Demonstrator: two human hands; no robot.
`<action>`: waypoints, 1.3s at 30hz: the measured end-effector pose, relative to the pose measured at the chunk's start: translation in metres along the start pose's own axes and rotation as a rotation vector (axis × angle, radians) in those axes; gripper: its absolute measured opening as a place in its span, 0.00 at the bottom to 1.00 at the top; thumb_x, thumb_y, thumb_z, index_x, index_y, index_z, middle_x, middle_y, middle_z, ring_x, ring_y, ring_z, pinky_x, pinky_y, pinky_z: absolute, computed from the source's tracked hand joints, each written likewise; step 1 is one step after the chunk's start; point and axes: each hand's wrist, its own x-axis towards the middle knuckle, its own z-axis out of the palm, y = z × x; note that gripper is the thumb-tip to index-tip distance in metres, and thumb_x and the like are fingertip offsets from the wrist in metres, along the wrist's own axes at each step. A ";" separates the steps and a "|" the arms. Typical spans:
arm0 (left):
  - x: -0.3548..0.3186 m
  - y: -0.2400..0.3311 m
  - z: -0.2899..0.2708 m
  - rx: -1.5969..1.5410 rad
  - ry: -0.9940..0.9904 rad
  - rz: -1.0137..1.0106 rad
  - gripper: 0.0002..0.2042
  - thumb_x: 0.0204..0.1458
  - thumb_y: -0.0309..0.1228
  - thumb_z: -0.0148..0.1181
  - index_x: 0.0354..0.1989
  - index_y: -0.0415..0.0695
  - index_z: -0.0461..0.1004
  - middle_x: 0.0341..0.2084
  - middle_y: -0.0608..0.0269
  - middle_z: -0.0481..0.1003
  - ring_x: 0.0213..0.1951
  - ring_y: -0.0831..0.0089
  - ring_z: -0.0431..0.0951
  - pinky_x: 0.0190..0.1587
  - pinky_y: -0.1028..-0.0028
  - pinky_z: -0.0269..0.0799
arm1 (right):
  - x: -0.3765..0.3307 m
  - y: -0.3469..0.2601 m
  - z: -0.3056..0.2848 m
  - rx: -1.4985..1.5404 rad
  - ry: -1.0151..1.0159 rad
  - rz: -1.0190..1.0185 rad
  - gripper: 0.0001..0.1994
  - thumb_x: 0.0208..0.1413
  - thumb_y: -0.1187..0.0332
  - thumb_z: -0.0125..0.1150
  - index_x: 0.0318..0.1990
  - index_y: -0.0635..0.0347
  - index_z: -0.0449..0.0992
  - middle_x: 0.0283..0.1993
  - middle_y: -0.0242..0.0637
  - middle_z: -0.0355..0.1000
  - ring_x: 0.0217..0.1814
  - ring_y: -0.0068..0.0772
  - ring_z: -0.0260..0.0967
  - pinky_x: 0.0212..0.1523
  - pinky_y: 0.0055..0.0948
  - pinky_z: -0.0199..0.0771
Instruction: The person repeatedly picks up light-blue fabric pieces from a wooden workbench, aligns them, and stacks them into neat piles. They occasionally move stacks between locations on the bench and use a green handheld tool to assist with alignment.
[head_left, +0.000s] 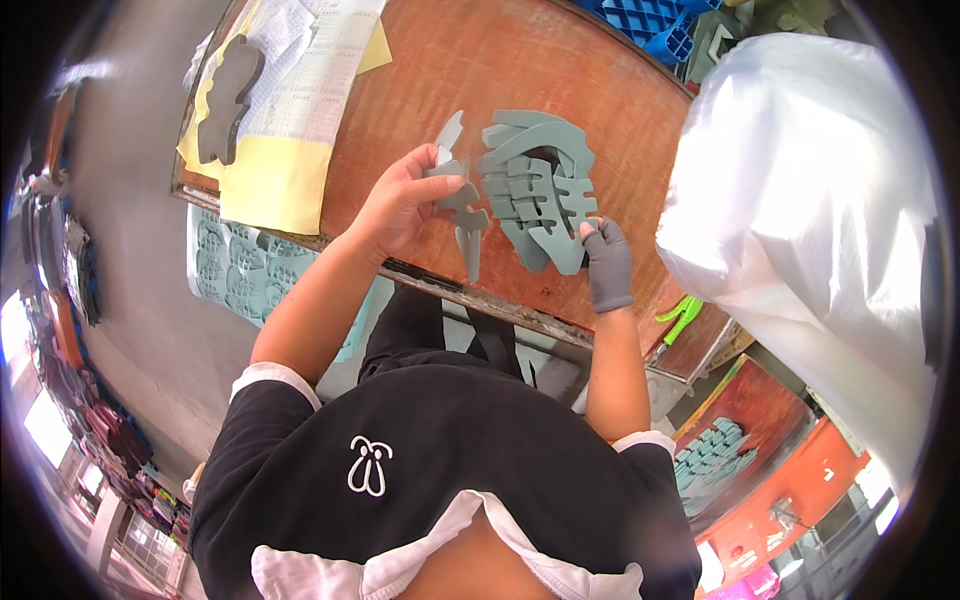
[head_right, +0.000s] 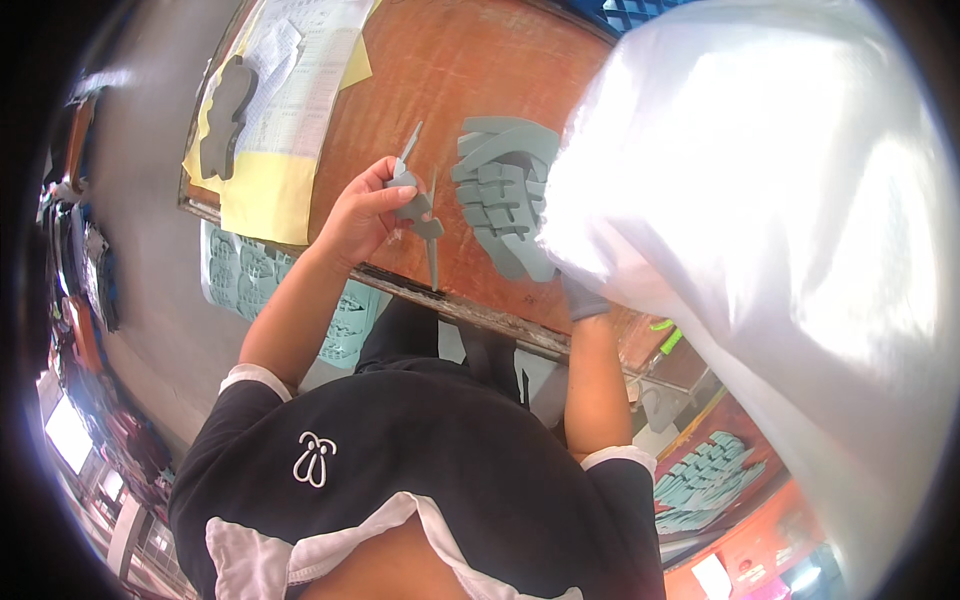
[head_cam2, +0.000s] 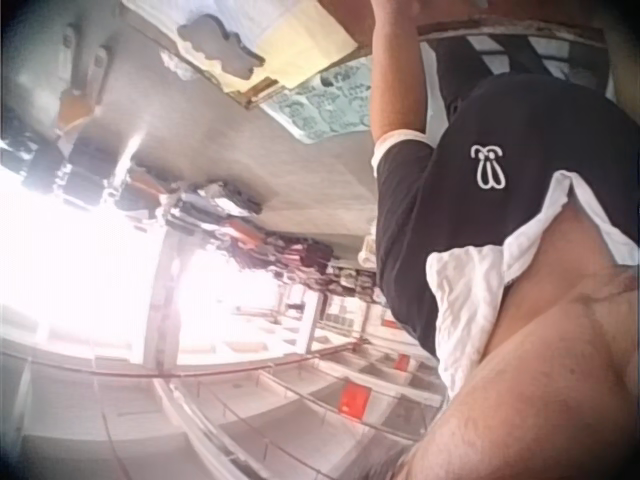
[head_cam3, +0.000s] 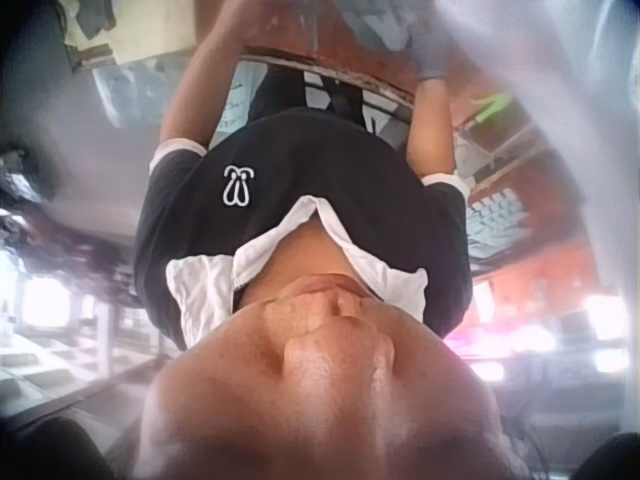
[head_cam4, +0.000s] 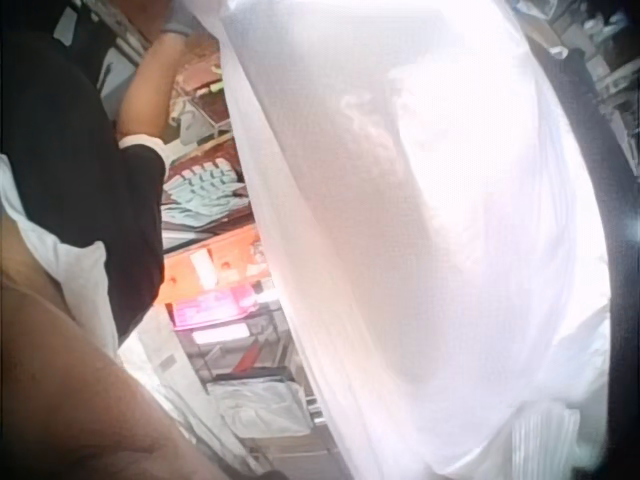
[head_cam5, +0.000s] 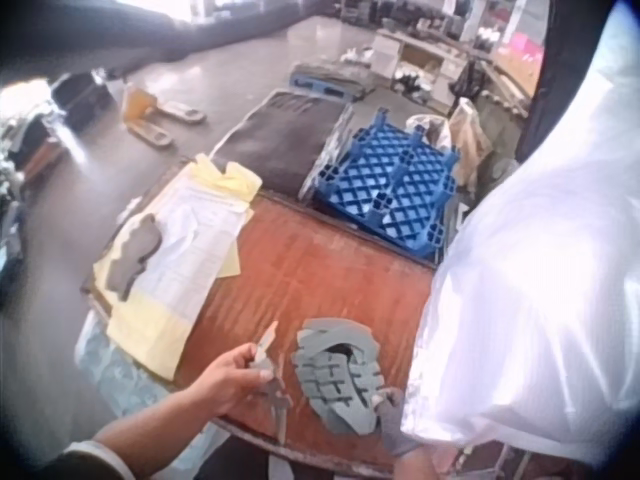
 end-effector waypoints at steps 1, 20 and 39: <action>0.000 0.000 0.000 0.011 0.007 -0.007 0.09 0.51 0.29 0.61 0.35 0.47 0.65 0.33 0.62 0.74 0.34 0.67 0.77 0.38 0.66 0.73 | -0.004 -0.007 0.010 0.079 0.009 -0.014 0.08 0.59 0.65 0.55 0.39 0.60 0.73 0.32 0.28 0.72 0.28 0.16 0.66 0.27 0.19 0.67; 0.043 -0.052 0.081 0.745 0.069 0.078 0.18 0.52 0.32 0.57 0.50 0.36 0.67 0.43 0.52 0.72 0.46 0.66 0.73 0.49 0.67 0.68 | -0.048 -0.048 0.052 -0.203 -0.078 -0.095 0.13 0.57 0.66 0.59 0.46 0.64 0.70 0.31 0.28 0.70 0.31 0.18 0.65 0.32 0.21 0.67; 0.076 -0.020 0.020 1.672 0.315 0.664 0.16 0.47 0.31 0.62 0.46 0.44 0.72 0.39 0.59 0.75 0.43 0.57 0.74 0.44 0.62 0.69 | -0.045 -0.041 0.055 0.063 0.014 0.203 0.12 0.60 0.60 0.55 0.30 0.59 0.70 0.23 0.29 0.68 0.19 0.19 0.64 0.20 0.21 0.66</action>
